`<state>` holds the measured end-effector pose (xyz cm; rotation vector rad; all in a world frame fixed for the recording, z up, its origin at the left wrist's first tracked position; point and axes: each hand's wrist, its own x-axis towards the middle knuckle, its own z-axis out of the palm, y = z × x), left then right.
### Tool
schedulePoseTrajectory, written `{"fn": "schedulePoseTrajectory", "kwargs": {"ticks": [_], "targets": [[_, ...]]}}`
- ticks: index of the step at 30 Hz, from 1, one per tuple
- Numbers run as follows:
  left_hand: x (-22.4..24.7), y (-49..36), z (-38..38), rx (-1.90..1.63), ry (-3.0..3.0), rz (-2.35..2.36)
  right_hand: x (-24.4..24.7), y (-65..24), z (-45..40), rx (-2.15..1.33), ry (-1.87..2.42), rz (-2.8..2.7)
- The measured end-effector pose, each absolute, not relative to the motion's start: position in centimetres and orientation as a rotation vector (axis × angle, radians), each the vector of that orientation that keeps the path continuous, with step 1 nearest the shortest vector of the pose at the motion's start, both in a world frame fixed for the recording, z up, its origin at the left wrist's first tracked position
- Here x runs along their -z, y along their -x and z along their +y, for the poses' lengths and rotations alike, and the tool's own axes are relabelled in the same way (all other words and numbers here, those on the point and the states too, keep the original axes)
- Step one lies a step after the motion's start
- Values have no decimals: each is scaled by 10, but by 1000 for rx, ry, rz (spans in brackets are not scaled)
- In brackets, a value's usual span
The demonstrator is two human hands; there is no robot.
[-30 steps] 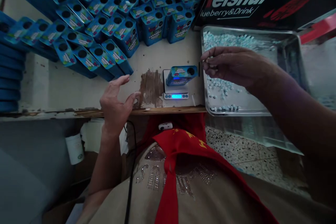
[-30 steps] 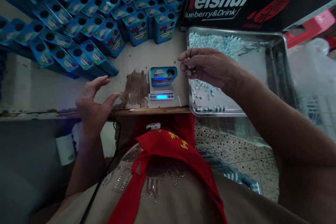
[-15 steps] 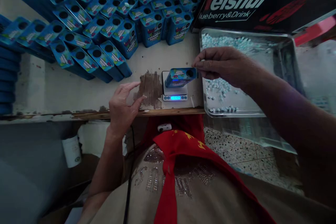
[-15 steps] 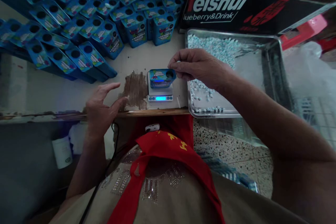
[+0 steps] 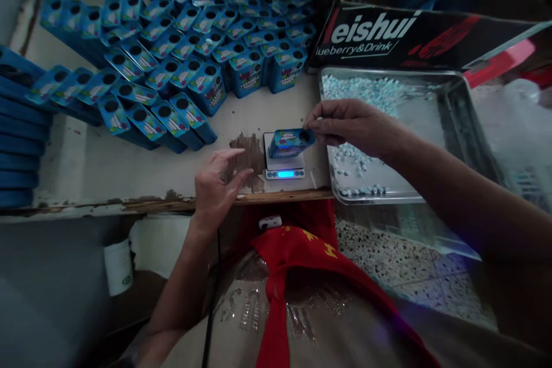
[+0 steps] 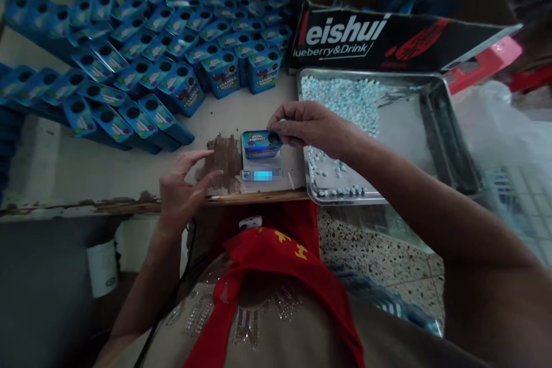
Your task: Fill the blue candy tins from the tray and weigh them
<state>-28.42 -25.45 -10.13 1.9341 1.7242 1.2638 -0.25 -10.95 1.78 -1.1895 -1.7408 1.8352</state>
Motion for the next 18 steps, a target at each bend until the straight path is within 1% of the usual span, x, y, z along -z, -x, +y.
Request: {"fn": "schedulePoseTrajectory", "kwargs": {"ticks": [3,6,8,9,11,13,15,18], "targets": [[90,257,-230,-1257,-2104,1760,-20,0,-108,-1887,1195,-1522],[76,217,-197,-1061,-2398,1679,-8,-22,-95,-1756,1291,-1293],[69,195,-182,-854,-2528,1587,9,-48,-84,-1525,1438,-1363],[66,188,-179,-763,-2557,1554,19,-62,-78,-1361,1535,-1494],[60,185,-181,-654,-2559,1533,40,-85,-68,-952,1627,-1977],[49,202,-190,-657,-2512,1585,58,-94,-57,-623,1579,-2265],[30,240,-198,-773,-2440,1712,71,-83,-43,-489,1507,-2318],[-10,339,-198,-971,-2345,1987,77,-38,-19,-331,1370,-2309]]}}
